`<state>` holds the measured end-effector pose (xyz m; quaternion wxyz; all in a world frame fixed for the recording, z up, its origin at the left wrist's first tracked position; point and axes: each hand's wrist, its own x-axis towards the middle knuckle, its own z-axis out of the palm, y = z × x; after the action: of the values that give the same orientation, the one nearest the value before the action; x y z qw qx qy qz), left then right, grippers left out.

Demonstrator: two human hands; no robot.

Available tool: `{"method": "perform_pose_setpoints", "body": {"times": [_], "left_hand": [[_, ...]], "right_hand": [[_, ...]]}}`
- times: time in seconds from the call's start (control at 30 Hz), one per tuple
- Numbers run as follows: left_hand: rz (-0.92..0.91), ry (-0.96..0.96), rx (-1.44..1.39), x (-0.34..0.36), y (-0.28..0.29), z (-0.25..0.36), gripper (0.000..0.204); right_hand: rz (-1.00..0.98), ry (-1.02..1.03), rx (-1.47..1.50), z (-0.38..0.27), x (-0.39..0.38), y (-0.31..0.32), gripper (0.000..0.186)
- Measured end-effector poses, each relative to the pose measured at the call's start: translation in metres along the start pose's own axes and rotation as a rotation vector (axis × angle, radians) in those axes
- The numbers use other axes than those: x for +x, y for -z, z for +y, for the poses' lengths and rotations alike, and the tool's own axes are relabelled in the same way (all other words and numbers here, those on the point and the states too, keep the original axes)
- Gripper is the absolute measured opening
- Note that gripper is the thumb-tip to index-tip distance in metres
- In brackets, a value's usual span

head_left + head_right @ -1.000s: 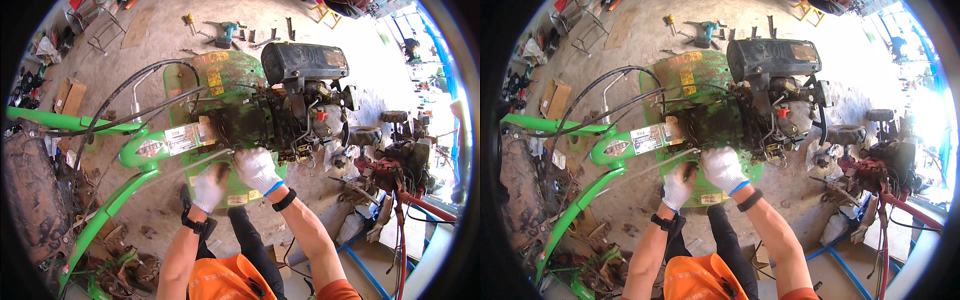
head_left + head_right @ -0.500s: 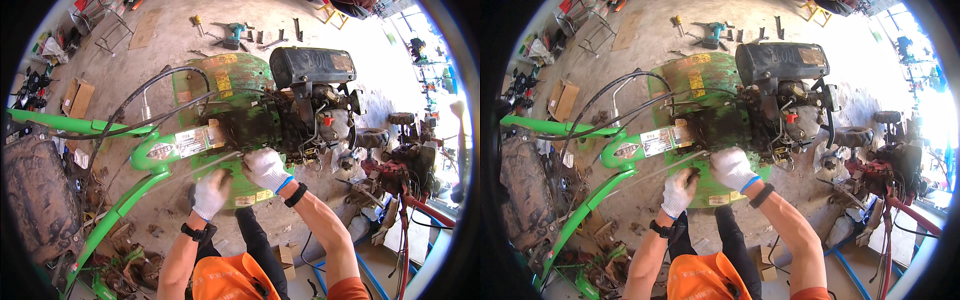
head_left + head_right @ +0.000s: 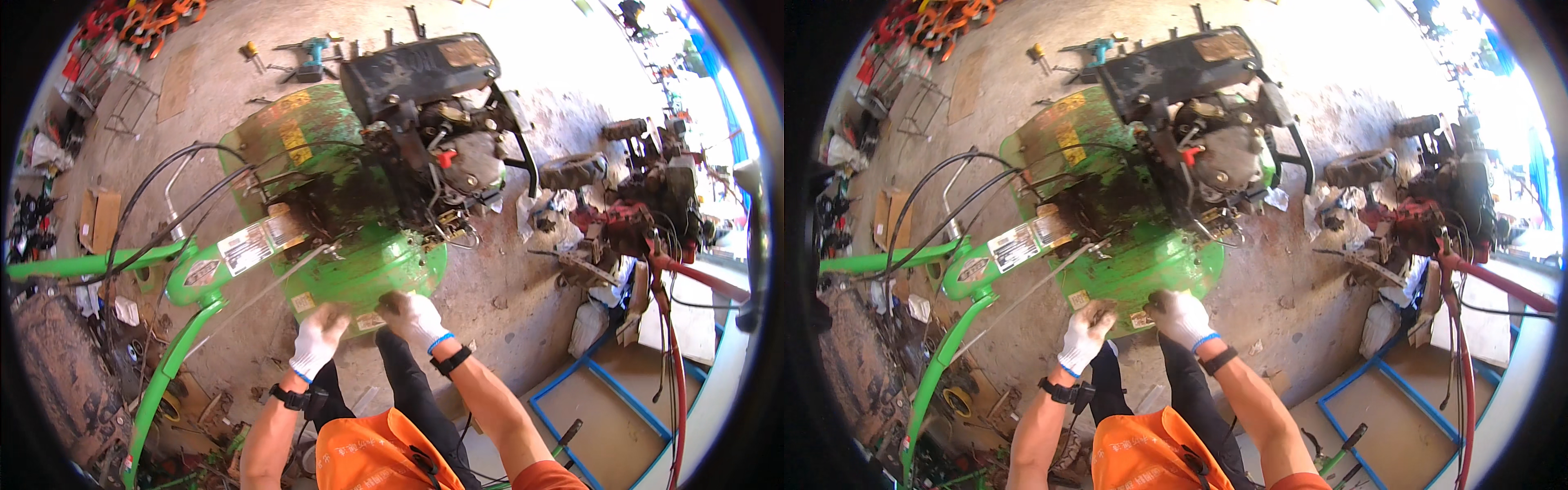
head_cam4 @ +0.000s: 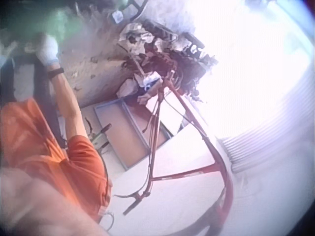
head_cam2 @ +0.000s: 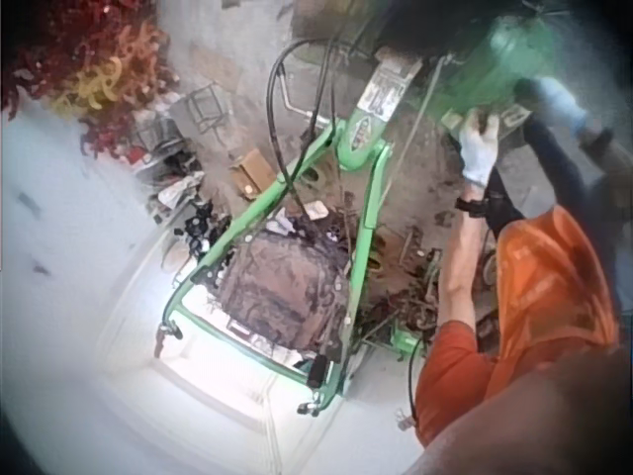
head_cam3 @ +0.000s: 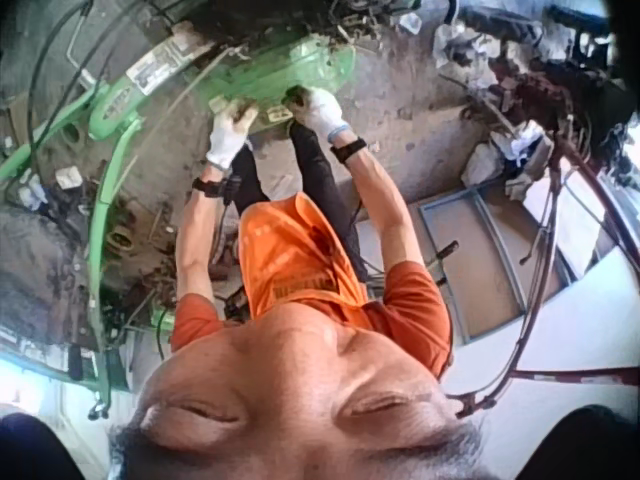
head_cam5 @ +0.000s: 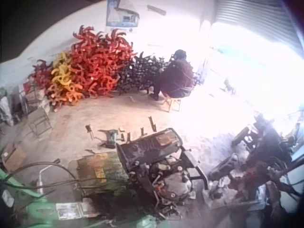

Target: The person disassembles a green walk-behind lawnmower in a workshop. They remove the handle assembly, detach the engine cover, and use a cordless impact driver to remove bolts from the engine and deck. The person repeatedly repositions the mower and uses both hands to stabilize and manipulate components.

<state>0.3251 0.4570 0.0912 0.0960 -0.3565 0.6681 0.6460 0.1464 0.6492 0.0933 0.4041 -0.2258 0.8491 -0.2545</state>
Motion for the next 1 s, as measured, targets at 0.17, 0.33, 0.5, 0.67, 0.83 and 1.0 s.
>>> {"method": "perform_pose_setpoints", "body": {"times": [0.17, 0.33, 0.5, 0.67, 0.83, 1.0], "left_hand": [[-0.063, 0.094, -0.216, -0.003, -0.004, 0.0, 0.033], [-0.07, -0.001, -0.089, 0.033, -0.014, 0.05, 0.034], [-0.141, -0.111, -0.259, 0.107, -0.083, 0.085, 0.041], [-0.182, -0.252, -0.284, 0.144, -0.138, 0.079, 0.04], [-0.295, -0.207, -0.006, 0.135, -0.113, 0.052, 0.053], [-0.22, -0.271, -0.072, 0.134, -0.074, 0.063, 0.059]], "right_hand": [[-0.084, -0.158, 0.157, 0.03, -0.066, -0.04, 0.039], [-0.036, -0.204, 0.42, 0.024, -0.104, -0.086, 0.037], [-0.096, -0.352, 0.721, 0.026, -0.121, -0.115, 0.044], [0.083, -0.334, 0.652, 0.061, -0.117, -0.126, 0.041], [0.396, -0.402, 0.996, 0.063, -0.094, -0.147, 0.036], [0.863, -0.306, 1.163, 0.056, -0.047, -0.162, 0.029]]}}
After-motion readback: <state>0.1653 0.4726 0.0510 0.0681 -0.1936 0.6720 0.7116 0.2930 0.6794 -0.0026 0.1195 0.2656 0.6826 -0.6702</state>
